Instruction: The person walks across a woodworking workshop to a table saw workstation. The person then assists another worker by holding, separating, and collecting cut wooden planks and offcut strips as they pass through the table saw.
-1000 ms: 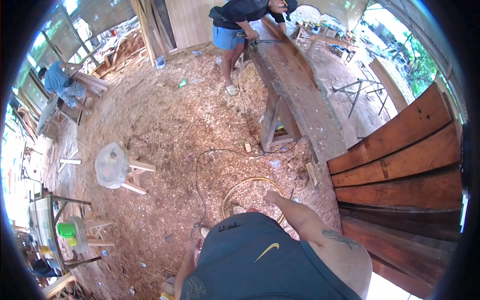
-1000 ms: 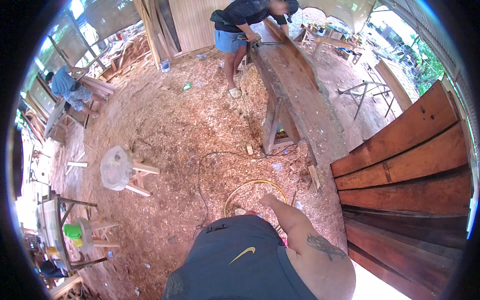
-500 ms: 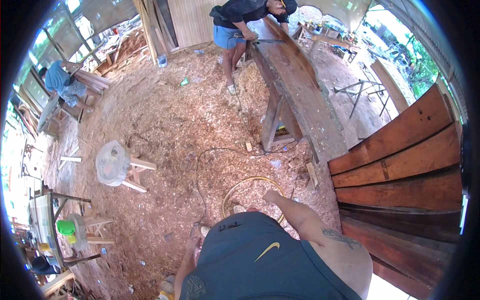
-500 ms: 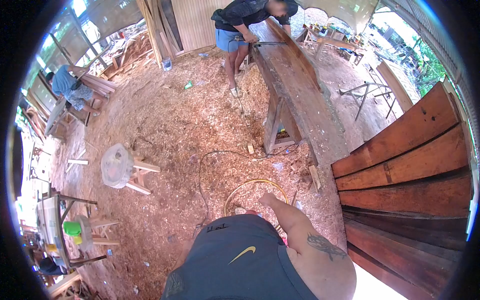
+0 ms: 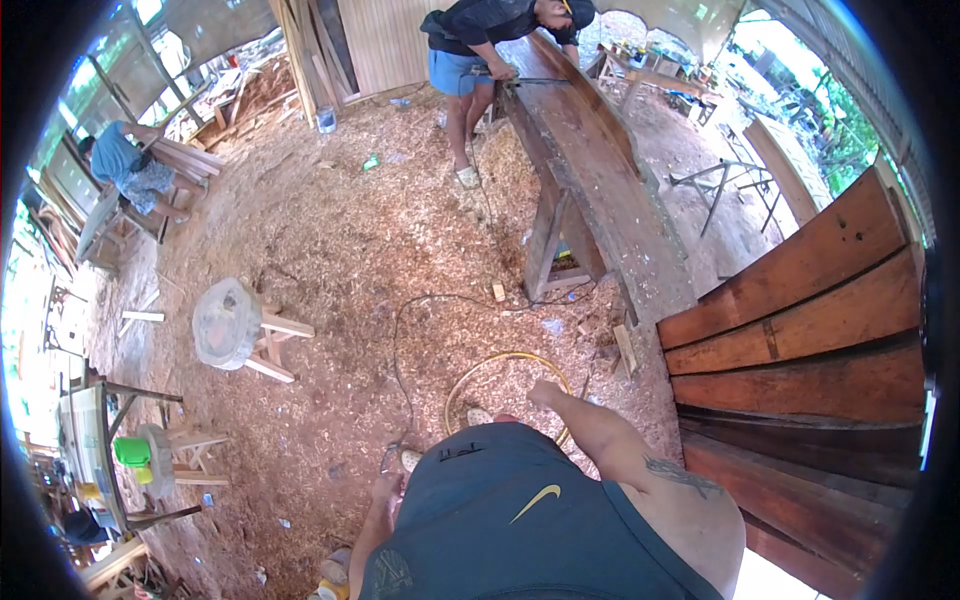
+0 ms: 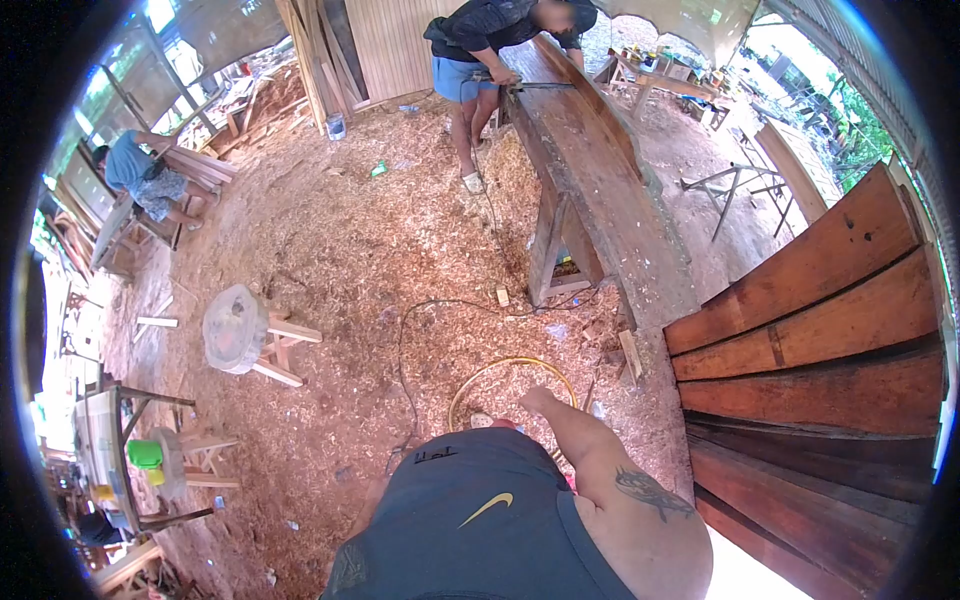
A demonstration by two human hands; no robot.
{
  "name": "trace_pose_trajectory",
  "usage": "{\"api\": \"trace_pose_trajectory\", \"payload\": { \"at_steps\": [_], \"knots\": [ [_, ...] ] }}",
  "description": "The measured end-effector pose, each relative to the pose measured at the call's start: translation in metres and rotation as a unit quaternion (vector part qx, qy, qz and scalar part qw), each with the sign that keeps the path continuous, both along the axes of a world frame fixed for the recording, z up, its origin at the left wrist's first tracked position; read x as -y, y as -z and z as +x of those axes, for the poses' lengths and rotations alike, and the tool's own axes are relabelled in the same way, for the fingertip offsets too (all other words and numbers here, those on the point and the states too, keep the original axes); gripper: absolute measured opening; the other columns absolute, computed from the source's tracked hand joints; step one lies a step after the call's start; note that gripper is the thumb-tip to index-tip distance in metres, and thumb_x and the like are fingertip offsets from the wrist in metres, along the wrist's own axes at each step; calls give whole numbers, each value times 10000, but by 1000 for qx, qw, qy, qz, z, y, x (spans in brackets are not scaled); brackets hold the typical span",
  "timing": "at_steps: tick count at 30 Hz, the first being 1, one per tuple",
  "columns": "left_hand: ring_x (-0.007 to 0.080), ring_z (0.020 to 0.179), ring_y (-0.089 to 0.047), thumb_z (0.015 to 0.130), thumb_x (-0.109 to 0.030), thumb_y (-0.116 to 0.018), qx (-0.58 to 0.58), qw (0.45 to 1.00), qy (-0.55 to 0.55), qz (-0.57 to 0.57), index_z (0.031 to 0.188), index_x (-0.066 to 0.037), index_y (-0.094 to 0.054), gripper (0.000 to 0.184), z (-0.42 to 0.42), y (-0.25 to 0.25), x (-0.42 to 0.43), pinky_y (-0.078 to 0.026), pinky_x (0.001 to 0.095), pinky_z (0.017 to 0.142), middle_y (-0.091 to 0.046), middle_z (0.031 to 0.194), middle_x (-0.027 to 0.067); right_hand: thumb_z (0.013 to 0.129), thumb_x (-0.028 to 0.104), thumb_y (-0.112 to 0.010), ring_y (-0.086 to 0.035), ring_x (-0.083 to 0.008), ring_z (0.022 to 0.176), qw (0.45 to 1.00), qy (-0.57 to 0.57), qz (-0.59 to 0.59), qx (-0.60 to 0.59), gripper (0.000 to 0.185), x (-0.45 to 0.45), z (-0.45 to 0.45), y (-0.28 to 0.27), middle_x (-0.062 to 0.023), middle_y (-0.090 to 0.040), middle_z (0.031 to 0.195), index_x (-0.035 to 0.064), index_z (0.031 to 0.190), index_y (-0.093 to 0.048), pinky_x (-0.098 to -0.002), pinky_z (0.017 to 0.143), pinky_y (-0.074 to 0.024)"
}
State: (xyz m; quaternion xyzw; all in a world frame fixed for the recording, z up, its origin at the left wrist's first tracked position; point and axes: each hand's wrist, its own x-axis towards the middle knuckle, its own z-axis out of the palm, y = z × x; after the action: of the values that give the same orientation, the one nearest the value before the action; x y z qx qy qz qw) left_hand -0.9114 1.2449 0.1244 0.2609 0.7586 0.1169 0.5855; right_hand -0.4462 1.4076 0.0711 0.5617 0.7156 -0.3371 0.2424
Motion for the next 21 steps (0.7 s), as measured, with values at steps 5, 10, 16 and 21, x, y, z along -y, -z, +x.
{"api": "trace_pose_trajectory", "payload": {
  "at_steps": [5, 10, 16, 21],
  "knots": [
    [204, 653, -623, 904, -247, -577, 49, 996, -62, -44, 954, -5, -626, 252, -29, 101, 21, -514, 351, 540, -624, 763, 95, 775, 96, -609, -705, -309, 828, 995, 70, -76, 5, 246, -2, 1, 17, -165, -705, 923, 62, 996, -711, -414, 722, -570],
    [243, 747, -671, 904, -264, -550, -111, 969, 219, 0, 908, -48, -658, 241, -24, 77, 16, -539, 376, 613, -675, 818, 111, 785, 108, -620, -699, -329, 861, 996, -51, -66, 14, 246, -2, 0, 0, -167, -702, 946, 77, 1012, -709, -428, 732, -568],
    [304, 831, -681, 853, -202, -559, -255, 832, 481, 105, 850, -114, -677, 147, -16, 52, 9, -542, 420, 695, -691, 878, 124, 782, 117, -616, -678, -347, 927, 999, -53, -9, 8, 238, 5, 7, 31, -167, -694, 976, 111, 999, -714, -453, 740, -564],
    [297, 822, -683, 821, -173, -571, -241, 847, 462, 104, 813, -110, -677, 124, -4, 20, 1, -540, 421, 697, -691, 855, 123, 776, 123, -615, -673, -355, 936, 1000, 3, 4, 10, 254, 8, 13, 66, -170, -688, 992, 122, 1011, -712, -462, 751, -562]
  ]
}}
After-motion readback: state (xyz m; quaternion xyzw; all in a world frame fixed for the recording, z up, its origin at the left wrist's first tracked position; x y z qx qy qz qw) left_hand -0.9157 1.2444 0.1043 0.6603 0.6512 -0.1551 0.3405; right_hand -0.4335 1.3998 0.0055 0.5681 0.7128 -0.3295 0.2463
